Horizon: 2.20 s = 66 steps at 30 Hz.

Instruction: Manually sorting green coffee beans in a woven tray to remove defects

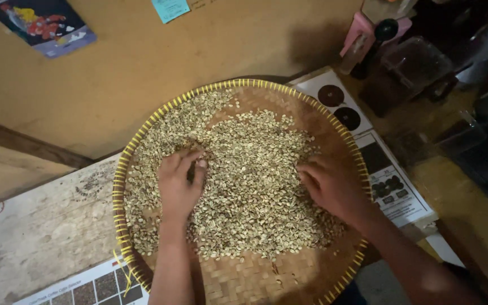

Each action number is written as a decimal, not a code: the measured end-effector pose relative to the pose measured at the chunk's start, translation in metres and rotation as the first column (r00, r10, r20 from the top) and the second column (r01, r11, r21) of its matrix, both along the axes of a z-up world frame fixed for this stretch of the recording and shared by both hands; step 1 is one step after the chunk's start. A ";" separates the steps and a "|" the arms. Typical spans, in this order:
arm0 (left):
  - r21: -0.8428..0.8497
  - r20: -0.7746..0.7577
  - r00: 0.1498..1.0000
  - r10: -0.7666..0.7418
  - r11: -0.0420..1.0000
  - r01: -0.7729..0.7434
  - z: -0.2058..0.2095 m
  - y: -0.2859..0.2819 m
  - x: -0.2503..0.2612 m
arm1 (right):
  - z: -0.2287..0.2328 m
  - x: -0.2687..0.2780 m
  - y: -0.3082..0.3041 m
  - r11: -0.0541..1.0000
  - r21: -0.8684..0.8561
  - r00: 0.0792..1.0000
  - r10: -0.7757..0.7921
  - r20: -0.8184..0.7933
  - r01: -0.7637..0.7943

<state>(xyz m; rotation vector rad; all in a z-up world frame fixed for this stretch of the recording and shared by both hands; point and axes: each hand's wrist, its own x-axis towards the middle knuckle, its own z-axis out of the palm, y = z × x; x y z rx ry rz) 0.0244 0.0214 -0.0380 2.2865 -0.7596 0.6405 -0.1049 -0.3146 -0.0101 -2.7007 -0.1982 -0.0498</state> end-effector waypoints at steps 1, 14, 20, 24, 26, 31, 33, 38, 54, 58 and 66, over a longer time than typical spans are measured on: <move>0.002 0.029 0.999 0.025 1.000 -0.025 0.000 0.000 0.001 | 0.007 0.003 0.003 1.000 0.013 1.000 0.002 -0.021 -0.002; 0.084 -0.076 0.993 0.086 0.993 -0.080 0.008 -0.003 -0.004 | 0.021 0.020 0.007 0.976 0.208 0.986 -0.035 -0.161 0.069; 0.083 -0.086 0.993 0.078 0.994 -0.071 0.008 -0.002 -0.004 | 0.016 0.021 0.008 0.969 0.241 0.985 -0.018 -0.172 0.059; 0.082 -0.100 0.992 0.075 0.994 -0.067 0.008 -0.003 -0.005 | 0.003 0.023 0.001 0.969 0.236 0.989 -0.033 -0.144 0.067; 0.071 -0.084 0.994 0.069 0.995 -0.063 0.013 -0.005 -0.007 | 0.022 0.018 0.004 0.927 0.339 0.981 -0.112 -0.159 0.161; 0.062 -0.090 0.993 0.081 0.995 -0.075 0.005 -0.004 -0.005 | -0.003 0.016 -0.007 0.786 0.574 0.969 -0.132 -0.211 0.232; 0.067 -0.085 0.993 0.087 0.994 -0.081 0.004 -0.003 -0.005 | -0.021 0.020 -0.012 0.677 0.691 0.963 -0.108 -0.246 0.253; 0.074 -0.131 0.988 0.085 0.994 -0.075 0.006 -0.004 -0.005 | -0.034 0.019 -0.016 0.237 0.933 0.950 0.097 -0.298 0.269; 0.026 -0.055 0.998 0.038 0.999 -0.036 0.005 -0.007 -0.002 | -0.008 -0.023 -0.092 0.628 0.707 0.928 -0.357 -0.110 0.325; 0.087 -0.096 0.995 0.033 0.996 -0.024 -0.002 -0.002 -0.002 | 0.045 -0.046 -0.150 0.834 0.284 0.816 -0.537 0.215 0.474; 0.059 -0.012 1.000 -0.019 0.998 0.020 0.003 -0.004 -0.001 | 0.054 -0.062 -0.168 0.932 -0.081 0.881 -0.301 0.365 0.352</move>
